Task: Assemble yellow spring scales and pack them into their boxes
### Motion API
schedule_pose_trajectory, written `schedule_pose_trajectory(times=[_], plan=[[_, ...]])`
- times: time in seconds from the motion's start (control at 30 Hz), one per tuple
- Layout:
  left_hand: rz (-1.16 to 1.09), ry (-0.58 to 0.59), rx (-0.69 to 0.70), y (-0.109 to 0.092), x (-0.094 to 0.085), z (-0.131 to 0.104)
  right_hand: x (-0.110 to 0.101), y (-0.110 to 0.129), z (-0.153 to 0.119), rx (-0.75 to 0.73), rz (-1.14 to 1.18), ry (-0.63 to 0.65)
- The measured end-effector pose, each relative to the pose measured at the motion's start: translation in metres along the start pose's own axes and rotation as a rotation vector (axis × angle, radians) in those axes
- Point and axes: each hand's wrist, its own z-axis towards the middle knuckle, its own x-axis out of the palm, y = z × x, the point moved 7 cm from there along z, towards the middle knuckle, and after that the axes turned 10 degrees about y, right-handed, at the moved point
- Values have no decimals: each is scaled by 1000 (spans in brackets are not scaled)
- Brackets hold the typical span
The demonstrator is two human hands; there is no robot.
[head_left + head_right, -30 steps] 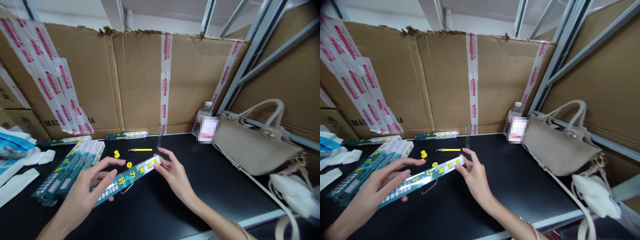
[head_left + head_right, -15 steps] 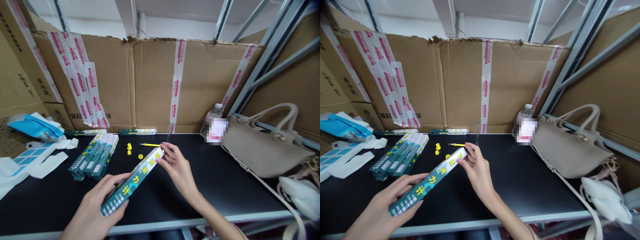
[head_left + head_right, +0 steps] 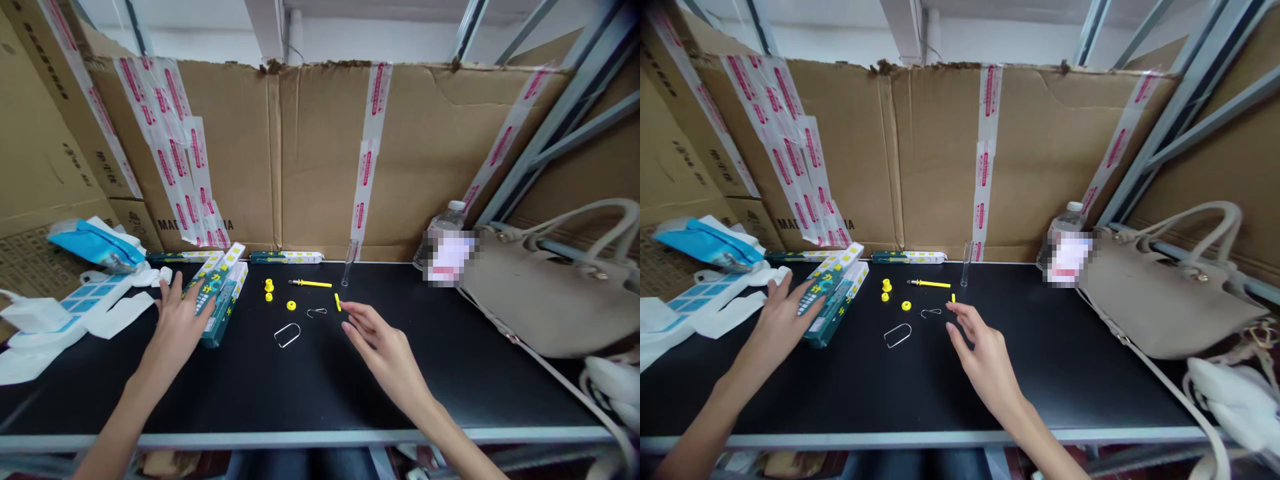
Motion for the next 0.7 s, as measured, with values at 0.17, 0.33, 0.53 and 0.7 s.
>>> schedule_pose_trajectory(times=[0.17,0.33,0.53,0.7], plan=[[554,30,-52,-6,10,-2,-13,-24,-12,65,-86,-1],[575,-20,-15,-20,2,-11,-27,-37,-22,69,-143,-58],[365,-165,-130,-5,-19,-32,-24,-47,-27,-7,-366,-88],[-115,-373,-167,-14,-27,-83,-10,-51,-26,-84,-580,-123]])
